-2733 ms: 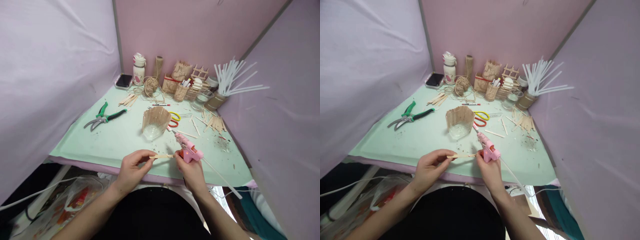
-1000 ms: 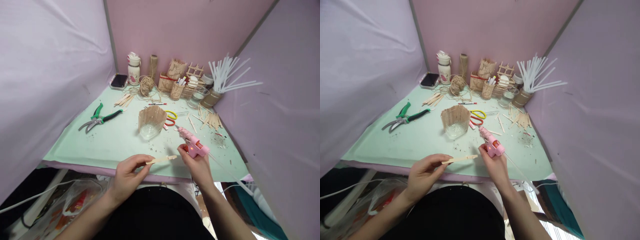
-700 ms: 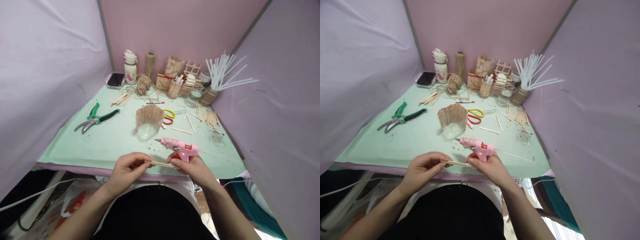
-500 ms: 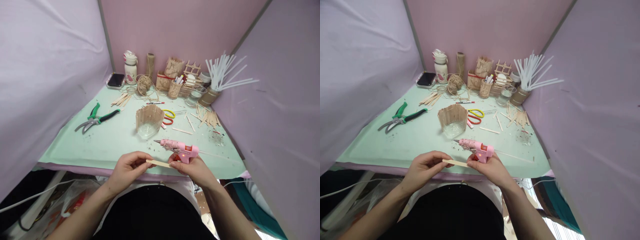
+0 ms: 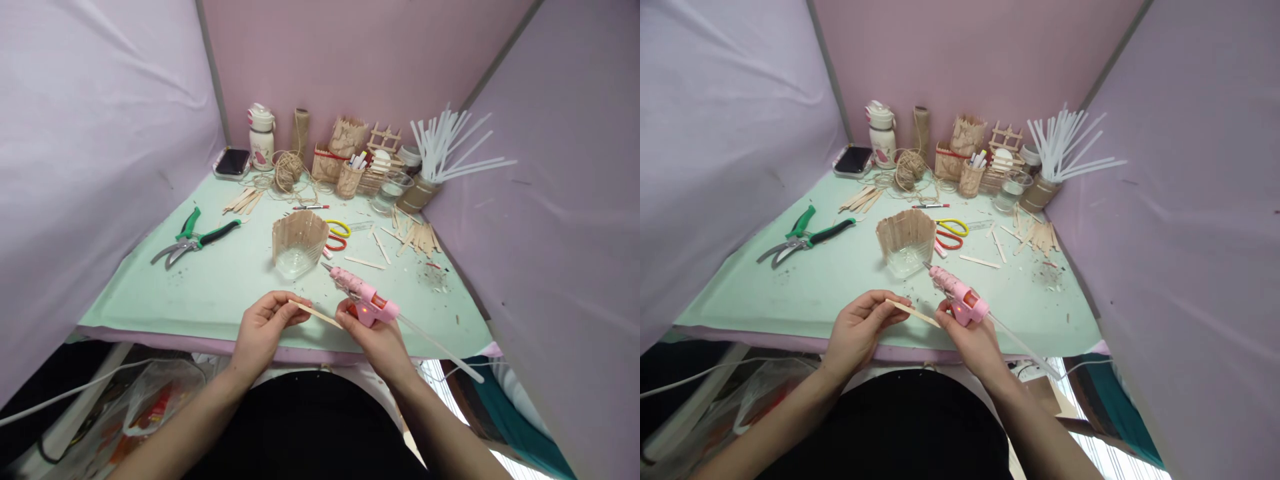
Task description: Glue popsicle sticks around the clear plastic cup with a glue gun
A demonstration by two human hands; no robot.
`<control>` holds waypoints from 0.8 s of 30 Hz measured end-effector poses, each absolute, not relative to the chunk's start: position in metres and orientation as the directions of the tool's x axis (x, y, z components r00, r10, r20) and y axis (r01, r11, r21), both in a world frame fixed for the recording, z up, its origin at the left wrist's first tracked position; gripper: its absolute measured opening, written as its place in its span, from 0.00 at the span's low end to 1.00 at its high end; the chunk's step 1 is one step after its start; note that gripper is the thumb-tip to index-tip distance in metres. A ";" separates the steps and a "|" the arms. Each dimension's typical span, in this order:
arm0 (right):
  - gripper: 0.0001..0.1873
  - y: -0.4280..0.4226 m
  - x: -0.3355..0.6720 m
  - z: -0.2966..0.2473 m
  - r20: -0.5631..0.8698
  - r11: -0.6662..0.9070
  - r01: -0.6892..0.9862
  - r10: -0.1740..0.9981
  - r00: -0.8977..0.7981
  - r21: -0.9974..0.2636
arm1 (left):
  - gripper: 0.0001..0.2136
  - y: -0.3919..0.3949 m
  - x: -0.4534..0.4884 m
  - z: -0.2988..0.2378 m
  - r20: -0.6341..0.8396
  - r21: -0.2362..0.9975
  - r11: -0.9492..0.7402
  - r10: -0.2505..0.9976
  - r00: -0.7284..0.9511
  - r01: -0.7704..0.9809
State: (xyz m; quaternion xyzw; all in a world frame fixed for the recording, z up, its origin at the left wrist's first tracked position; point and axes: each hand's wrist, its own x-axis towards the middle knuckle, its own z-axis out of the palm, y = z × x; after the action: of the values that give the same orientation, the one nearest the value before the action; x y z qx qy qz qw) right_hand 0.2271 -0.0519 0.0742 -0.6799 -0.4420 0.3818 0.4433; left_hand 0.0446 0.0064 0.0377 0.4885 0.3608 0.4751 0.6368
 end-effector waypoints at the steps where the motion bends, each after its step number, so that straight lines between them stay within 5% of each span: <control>1: 0.10 -0.052 0.227 0.073 -0.114 -0.214 0.273 0.933 0.341 -0.938 | 0.11 0.006 0.044 0.039 0.016 0.966 0.055 0.963 0.270 -0.252; 6: 0.10 -0.054 0.225 0.072 0.034 -0.077 0.304 0.938 0.344 -0.950 | 0.07 -0.001 0.039 0.046 0.228 0.973 -0.229 0.951 0.209 -0.019; 12: 0.10 -0.055 0.215 0.073 -0.021 -0.176 0.339 0.910 0.415 -0.924 | 0.08 -0.007 0.040 0.047 0.594 0.723 -0.655 0.751 0.289 0.217; 24: 0.09 -0.055 0.212 0.056 0.074 -0.139 0.438 0.897 0.435 -0.888 | 0.13 -0.011 0.047 0.049 0.709 0.566 -0.801 0.594 0.381 0.196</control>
State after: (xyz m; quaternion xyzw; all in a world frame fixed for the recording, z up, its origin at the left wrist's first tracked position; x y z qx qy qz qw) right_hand 0.2123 -0.0549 0.0559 -0.7121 -0.4688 0.2503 0.4589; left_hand 0.0465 -0.0113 0.0493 0.8066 0.2446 0.4999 0.1990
